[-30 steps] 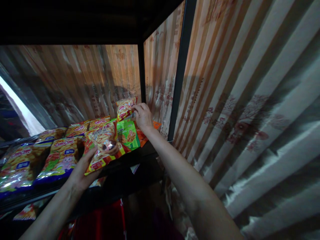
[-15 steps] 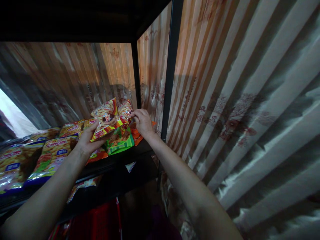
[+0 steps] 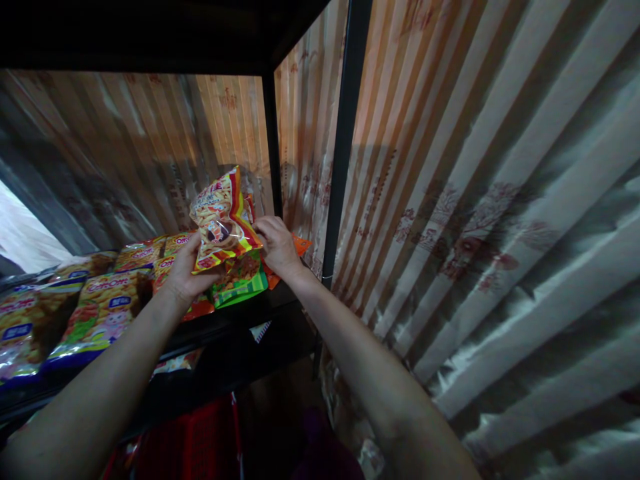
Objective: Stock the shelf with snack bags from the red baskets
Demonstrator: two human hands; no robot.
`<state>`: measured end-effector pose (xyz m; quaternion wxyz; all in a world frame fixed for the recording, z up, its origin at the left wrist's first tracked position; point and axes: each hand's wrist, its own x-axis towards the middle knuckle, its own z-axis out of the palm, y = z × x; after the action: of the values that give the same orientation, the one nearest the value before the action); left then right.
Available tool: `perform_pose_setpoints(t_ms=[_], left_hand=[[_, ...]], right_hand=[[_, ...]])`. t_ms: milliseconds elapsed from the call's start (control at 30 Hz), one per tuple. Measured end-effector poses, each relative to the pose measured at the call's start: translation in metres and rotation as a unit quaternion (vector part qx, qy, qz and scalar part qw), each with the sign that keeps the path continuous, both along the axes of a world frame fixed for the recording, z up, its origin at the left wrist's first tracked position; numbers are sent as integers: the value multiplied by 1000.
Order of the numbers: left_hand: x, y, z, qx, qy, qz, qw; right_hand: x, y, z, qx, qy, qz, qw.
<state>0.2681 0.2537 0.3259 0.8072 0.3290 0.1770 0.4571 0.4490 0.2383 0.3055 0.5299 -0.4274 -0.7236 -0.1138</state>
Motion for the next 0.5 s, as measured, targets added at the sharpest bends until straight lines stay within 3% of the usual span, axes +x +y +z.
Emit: perform_pose_setpoints(t_ms=[200,300,400,500], left_hand=[[-9,5,-7,-42,-1,37,998],[-19,8,-7,-53,4,76,996],[-31,9,-5,-58,20,112,992],[-41,9,-3,-52,40,129,989]], right_hand=[[-11,-7,2,14,-28,28,999],[-13,-14,-7,34,36,-24,998],[-3,-9,-33,-2,178,-124,976],[13,8,-70,-134,293,-207,924]])
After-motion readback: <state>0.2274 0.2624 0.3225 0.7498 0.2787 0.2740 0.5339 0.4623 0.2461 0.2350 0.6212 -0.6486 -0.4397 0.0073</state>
